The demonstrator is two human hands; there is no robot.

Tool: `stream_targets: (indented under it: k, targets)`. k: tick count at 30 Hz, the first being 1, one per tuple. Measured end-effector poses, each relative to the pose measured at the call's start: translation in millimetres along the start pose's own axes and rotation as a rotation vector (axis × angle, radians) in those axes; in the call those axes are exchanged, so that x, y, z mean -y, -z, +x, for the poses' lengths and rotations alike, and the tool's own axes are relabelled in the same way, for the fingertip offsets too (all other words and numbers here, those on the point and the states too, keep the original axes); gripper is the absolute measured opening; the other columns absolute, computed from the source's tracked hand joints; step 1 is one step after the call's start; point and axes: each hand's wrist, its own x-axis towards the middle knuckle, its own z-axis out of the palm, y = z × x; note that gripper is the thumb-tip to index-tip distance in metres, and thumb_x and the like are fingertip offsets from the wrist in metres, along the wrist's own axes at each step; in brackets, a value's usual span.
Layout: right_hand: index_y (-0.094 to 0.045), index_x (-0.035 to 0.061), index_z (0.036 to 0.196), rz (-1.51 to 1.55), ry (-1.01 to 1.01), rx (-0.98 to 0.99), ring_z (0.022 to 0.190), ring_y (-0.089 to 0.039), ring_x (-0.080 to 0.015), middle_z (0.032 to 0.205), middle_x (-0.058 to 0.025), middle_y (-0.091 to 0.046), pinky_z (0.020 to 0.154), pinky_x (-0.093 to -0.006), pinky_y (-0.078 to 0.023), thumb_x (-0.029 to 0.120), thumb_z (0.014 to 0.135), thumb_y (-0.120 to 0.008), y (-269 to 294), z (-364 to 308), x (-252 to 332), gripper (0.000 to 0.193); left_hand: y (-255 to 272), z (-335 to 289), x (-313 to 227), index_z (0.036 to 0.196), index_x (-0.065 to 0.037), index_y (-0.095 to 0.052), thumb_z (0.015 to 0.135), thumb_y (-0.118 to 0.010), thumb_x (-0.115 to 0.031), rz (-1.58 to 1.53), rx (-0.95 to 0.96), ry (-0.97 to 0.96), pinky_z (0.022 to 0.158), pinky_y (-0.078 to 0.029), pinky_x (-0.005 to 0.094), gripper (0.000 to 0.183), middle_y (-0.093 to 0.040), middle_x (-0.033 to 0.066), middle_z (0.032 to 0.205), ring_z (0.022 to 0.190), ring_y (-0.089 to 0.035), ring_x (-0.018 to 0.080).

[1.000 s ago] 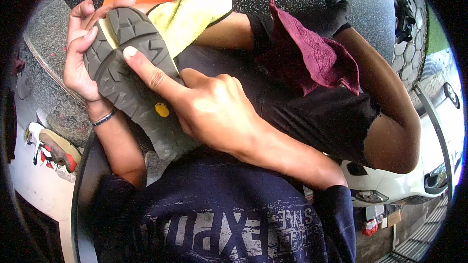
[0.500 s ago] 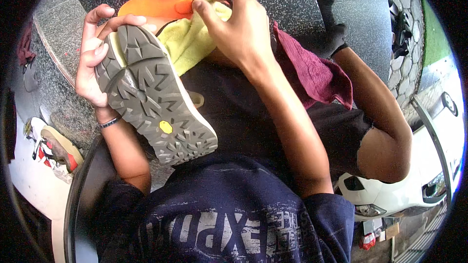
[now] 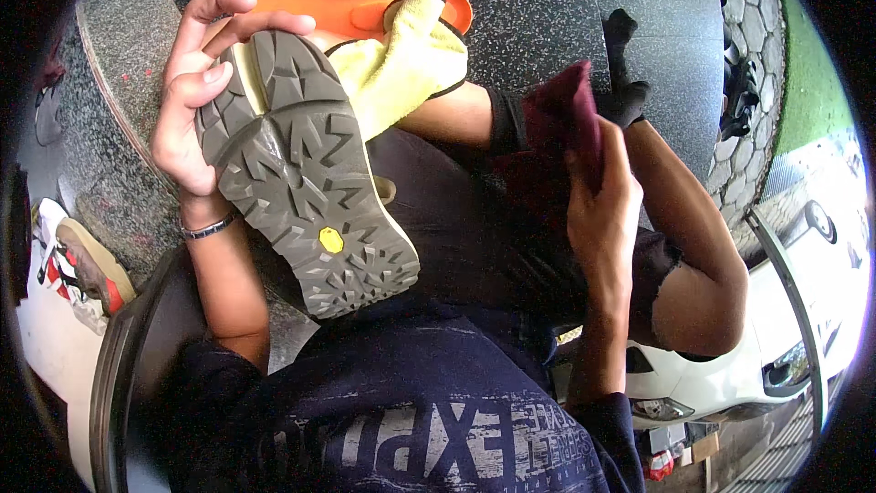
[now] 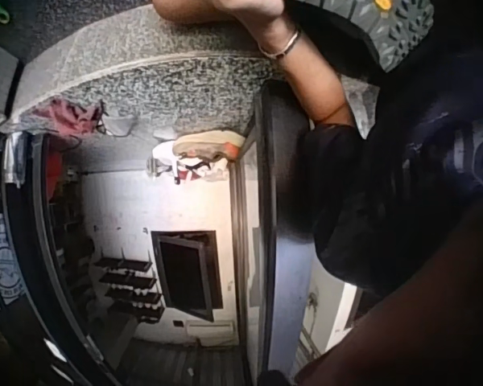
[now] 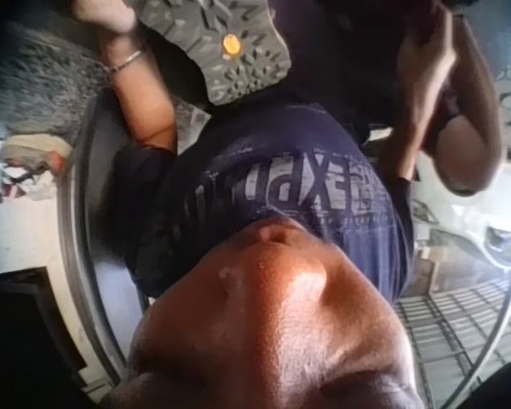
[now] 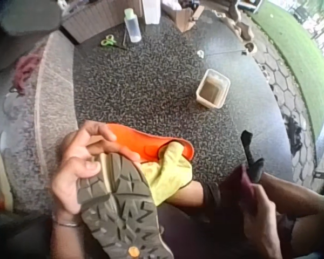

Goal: Cleaning and repairing the sole of a shoe by removing debris and inspecting the tread.

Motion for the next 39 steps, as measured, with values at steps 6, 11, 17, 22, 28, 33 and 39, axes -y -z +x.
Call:
stream_targets:
  k: [6,11,17,22,28,33,39]
  targets:
    - [-0.062,0.0031,0.118,0.595,0.383,0.067,0.085,-0.064,-0.0228,0.1,-0.0132,-0.061,0.077,-0.0294,-0.053,-0.007,0.081,-0.066,-38,4,112,0.038,5,4,11,0.135,0.007,-0.037,0.088,-0.042,-0.014,0.02,-0.086,-0.09,0.102,-0.053,0.0419,0.052,-0.059,0.0345,0.13,0.114,-0.065,0.0337]
    - [-0.065,0.0145,0.117,0.148,0.612,-0.001,0.076,-0.063,-0.0318,0.089,-0.0093,-0.055,0.065,-0.0421,-0.054,0.006,0.074,-0.071,-76,-12,114,0.044,-12,4,1,0.131,0.007,-0.038,0.086,-0.037,-0.013,0.246,-0.091,-0.023,0.098,-0.055,0.0397,0.049,-0.064,0.035,0.124,0.108,-0.068,0.031]
    - [-0.066,0.0101,0.111,0.125,0.465,0.214,0.074,-0.066,-0.0322,0.088,-0.0111,-0.055,0.063,-0.0433,-0.054,-0.003,0.069,-0.07,-57,-47,81,0.044,-22,2,8,0.131,0.007,-0.04,0.087,-0.037,-0.012,0.244,-0.008,0.054,0.101,-0.052,0.0371,0.047,-0.066,0.0334,0.121,0.108,-0.068,0.0293]
    - [-0.063,-0.0001,0.108,0.447,0.318,0.081,0.087,-0.072,-0.0323,0.093,-0.0176,-0.068,0.076,-0.0372,-0.056,-0.011,0.077,-0.061,-34,-2,92,0.033,-14,-4,3,0.133,0.007,-0.043,0.086,-0.039,-0.014,0.231,-0.064,-0.018,0.107,-0.044,0.0365,0.051,-0.066,0.0316,0.122,0.116,-0.063,0.0289]
    - [-0.067,0.018,0.133,0.215,0.685,0.086,0.115,-0.064,-0.0429,0.129,-0.0192,-0.059,0.098,-0.0414,-0.055,-0.01,0.073,-0.06,-42,35,121,0.067,-15,-3,6,0.137,0.009,-0.038,0.095,-0.035,-0.024,0.209,0.017,-0.053,0.103,-0.05,0.0371,0.053,-0.066,0.0261,0.121,0.11,-0.067,0.0293]
    - [-0.071,0.0228,0.129,0.196,0.607,0.039,0.098,-0.07,-0.0296,0.112,-0.0122,-0.063,0.082,-0.0395,-0.06,-0.002,0.068,-0.073,-66,15,120,0.065,-19,-2,1,0.136,0.009,-0.035,0.089,-0.035,-0.017,0.177,-0.046,0.01,0.102,-0.054,0.042,0.053,-0.063,0.0348,0.121,0.107,-0.069,0.0346]
    - [-0.068,0.0147,0.129,-0.008,0.611,-0.081,0.064,-0.061,-0.018,0.087,-0.0061,-0.047,0.051,-0.031,-0.054,0.008,0.084,-0.066,-85,-25,88,0.046,-33,0,9,0.138,0.007,-0.034,0.088,-0.039,-0.006,0.21,0.036,0.09,0.095,-0.056,0.0353,0.052,-0.066,0.0325,0.119,0.103,-0.07,0.0282]
